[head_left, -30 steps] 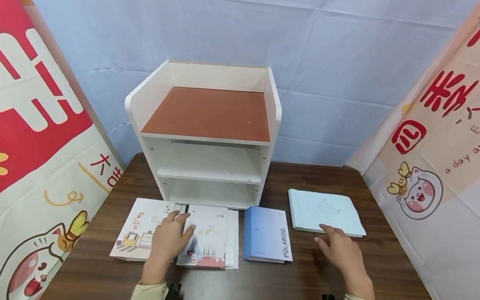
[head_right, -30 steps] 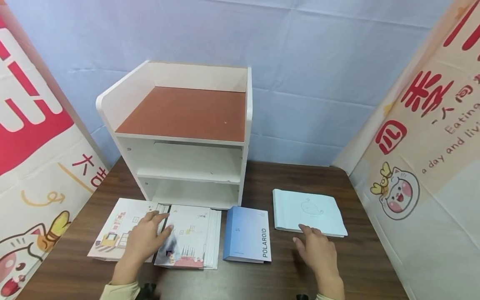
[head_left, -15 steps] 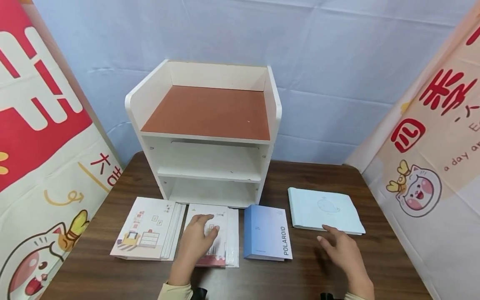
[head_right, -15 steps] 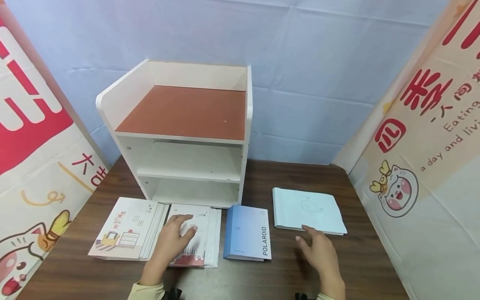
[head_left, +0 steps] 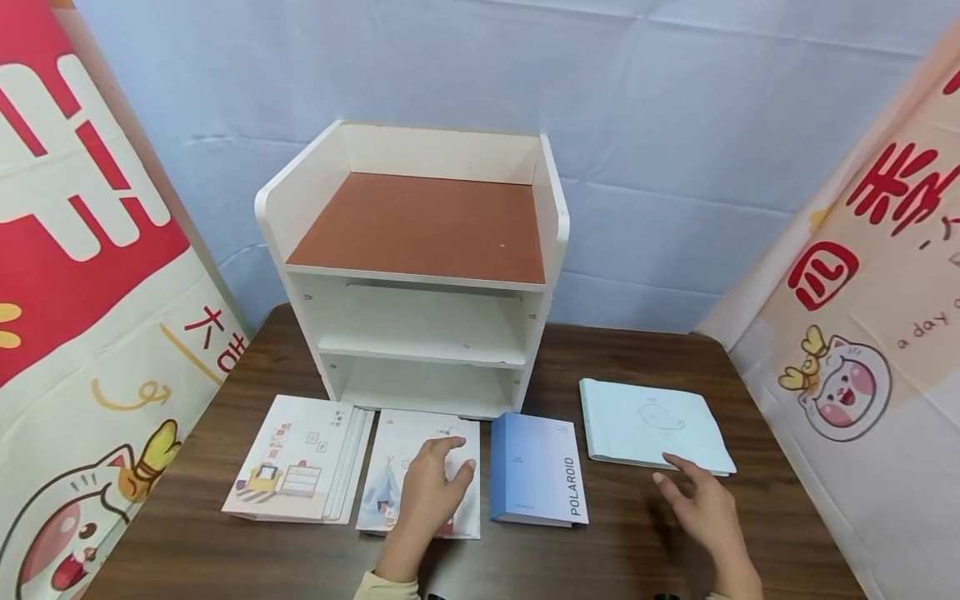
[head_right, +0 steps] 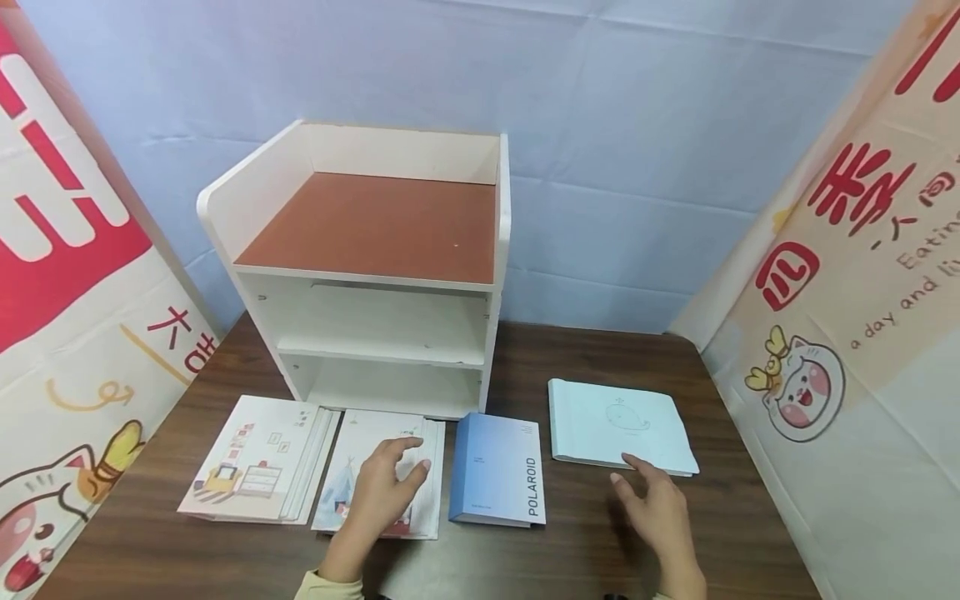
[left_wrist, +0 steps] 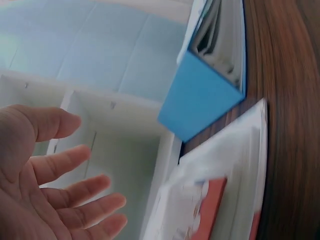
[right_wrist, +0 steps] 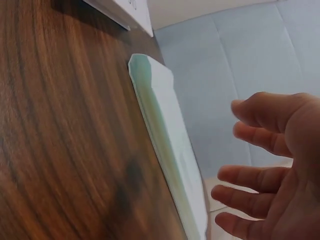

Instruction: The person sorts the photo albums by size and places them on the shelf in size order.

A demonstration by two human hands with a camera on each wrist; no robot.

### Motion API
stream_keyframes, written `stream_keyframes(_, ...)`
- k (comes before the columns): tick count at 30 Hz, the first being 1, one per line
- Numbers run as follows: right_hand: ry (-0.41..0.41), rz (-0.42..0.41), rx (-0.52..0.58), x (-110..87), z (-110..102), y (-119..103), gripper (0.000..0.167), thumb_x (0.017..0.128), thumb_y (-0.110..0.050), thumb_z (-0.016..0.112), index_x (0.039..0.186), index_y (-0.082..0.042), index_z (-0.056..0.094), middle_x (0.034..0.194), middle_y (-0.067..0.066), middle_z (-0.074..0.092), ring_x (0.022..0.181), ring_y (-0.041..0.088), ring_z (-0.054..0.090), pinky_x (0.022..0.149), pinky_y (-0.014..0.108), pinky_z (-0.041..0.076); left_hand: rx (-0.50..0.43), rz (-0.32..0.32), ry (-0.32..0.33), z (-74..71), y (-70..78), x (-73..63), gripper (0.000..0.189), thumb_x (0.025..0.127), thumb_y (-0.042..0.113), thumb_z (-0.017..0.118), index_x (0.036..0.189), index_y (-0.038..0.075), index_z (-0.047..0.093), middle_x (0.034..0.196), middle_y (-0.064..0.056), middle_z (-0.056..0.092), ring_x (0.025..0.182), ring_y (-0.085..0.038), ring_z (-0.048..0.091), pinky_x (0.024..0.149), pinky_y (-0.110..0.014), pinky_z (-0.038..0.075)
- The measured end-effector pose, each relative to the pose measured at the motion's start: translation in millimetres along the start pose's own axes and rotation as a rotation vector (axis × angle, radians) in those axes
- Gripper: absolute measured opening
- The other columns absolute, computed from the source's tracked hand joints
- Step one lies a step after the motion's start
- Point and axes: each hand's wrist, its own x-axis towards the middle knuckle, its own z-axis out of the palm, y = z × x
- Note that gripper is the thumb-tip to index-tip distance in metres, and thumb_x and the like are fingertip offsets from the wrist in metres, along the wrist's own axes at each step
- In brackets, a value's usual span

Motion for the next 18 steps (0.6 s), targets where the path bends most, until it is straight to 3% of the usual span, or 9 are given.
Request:
stream_keyframes(6, 0.114, 0.024, 0.097, 8.4, 8, 10, 0.038, 0.090, -0.021, 0.059, 0.118, 0.003, 0.057, 0.111, 0.030, 0.056, 0.095, 0.041, 0.058, 0.075, 0.048, 0.049, -0.036, 0.006, -0.042, 13.2, 8.3, 3.5, 0.029, 0.080, 0.018, 0.069, 0.106, 0.006, 0.065, 0.105, -0.013, 0.060, 0.098, -0.030, 0.057, 0.078, -0.045, 0.046)
stream_keyframes(11, 0.214, 0.046, 0.107, 13.0, 10, 17, 0.033, 0.088, -0.018, 0.061, 0.113, 0.003, 0.059, 0.104, 0.026, 0.061, 0.090, 0.038, 0.061, 0.070, 0.044, 0.047, -0.081, 0.035, -0.079, 23.4, 16.7, 7.6, 0.028, 0.080, 0.018, 0.069, 0.105, 0.005, 0.065, 0.102, -0.013, 0.060, 0.095, -0.029, 0.057, 0.077, -0.043, 0.046)
stream_keyframes(14, 0.233, 0.077, 0.117, 14.4, 8, 20, 0.034, 0.088, -0.018, 0.061, 0.113, 0.003, 0.059, 0.106, 0.027, 0.060, 0.091, 0.039, 0.060, 0.071, 0.044, 0.046, -0.106, 0.050, -0.092, 30.0, 21.1, 10.4, 0.029, 0.079, 0.018, 0.070, 0.104, 0.004, 0.066, 0.098, -0.013, 0.060, 0.088, -0.028, 0.058, 0.071, -0.040, 0.047)
stream_keyframes(18, 0.235, 0.148, 0.131, 16.3, 4, 25, 0.035, 0.089, -0.020, 0.059, 0.115, 0.003, 0.057, 0.108, 0.026, 0.059, 0.092, 0.036, 0.058, 0.068, 0.035, 0.046, -0.128, 0.058, -0.101, 41.1, 25.0, 13.1, 0.028, 0.078, 0.018, 0.069, 0.103, 0.005, 0.066, 0.097, -0.012, 0.060, 0.085, -0.025, 0.057, 0.071, -0.037, 0.047)
